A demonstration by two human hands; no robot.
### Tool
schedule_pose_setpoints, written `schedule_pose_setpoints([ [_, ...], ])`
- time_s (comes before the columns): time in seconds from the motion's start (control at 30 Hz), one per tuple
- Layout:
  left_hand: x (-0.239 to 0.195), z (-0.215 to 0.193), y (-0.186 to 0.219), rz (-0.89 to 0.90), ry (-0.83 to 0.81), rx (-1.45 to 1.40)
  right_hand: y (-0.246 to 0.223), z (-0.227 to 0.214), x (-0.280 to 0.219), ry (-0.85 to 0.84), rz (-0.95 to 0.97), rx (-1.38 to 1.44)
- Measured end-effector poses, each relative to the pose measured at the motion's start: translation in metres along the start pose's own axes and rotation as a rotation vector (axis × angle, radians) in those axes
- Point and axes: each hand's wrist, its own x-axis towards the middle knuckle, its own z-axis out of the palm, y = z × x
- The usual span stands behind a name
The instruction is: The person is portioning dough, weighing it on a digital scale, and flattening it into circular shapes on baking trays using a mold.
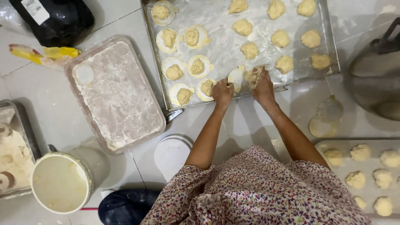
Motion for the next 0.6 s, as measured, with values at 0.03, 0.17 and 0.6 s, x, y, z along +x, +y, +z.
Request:
schedule_pose_setpoints([
  [0.03, 0.002, 0.001, -0.002, 0.003, 0.001, -0.017, 0.001, 0.005, 0.003, -0.03, -0.008, -0.042],
  [0.17, -0.009, -0.011, 0.003, 0.039, -0.024, -0.05, -0.022, 0.002, -0.025, 0.155, -0.394, -0.489],
  [0.6, -0.012, -0.015, 0.004, -0.005, 0.001, -0.11, -0.046, -0.042, -0.036, 0.198, -0.615, -0.499],
])
